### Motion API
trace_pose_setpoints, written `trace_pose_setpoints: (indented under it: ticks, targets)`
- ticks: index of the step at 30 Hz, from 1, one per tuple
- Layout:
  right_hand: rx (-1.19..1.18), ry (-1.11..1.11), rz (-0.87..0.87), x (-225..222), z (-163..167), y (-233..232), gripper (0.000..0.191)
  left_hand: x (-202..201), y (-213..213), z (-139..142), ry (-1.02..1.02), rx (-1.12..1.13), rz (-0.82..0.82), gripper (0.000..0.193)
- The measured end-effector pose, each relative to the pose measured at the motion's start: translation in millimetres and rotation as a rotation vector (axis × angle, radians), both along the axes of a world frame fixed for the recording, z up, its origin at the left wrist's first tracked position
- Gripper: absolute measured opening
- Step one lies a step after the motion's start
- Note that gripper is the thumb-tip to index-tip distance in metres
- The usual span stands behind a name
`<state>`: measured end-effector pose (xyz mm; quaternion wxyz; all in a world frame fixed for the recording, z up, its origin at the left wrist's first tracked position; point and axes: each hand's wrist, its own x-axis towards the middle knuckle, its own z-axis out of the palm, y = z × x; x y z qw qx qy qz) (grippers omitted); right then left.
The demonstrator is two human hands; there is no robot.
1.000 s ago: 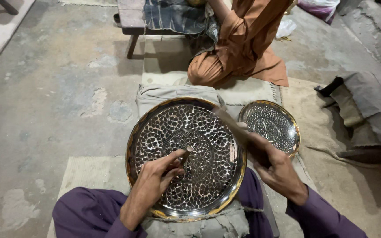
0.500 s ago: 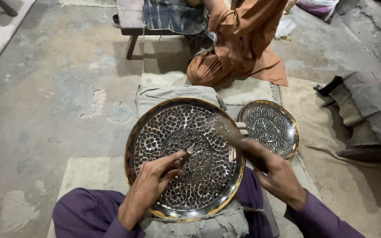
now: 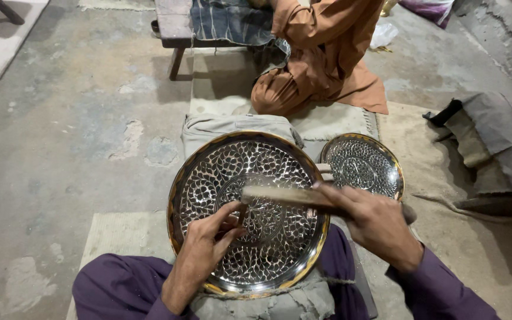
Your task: The person uses a hammer and chisel to engrave a decorative pattern into a metal plate. They repeatedly strike the chisel to create indentations in the metal surface.
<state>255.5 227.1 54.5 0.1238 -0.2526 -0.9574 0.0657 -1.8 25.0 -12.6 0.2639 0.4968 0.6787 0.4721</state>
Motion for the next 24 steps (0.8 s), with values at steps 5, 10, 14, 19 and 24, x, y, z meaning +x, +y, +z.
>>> trace_pose_setpoints:
  ticks: [5, 10, 14, 19, 24]
  targets:
    - [0.055, 0.191, 0.04, -5, 6, -4, 0.06, -1, 1, -5, -0.005, -0.045, 0.001, 0.052]
    - [0.245, -0.09, -0.032, 0, -2, -9, 0.06, 1, -1, -11, 0.083, 0.123, 0.005, 0.051]
    - [-0.303, 0.269, -0.003, 11, -14, -12, 0.046, 3, 1, -9, 0.108, 0.245, 0.026, 0.046]
    - [-1.354, 0.915, 0.293, 31, -52, -55, 0.04, -4, 12, 2, -0.02, -0.007, -0.172, 0.047]
    - [-1.266, 0.665, 0.194, 25, -87, -69, 0.033, -9, 17, 11, -0.016, -0.012, -0.262, 0.051]
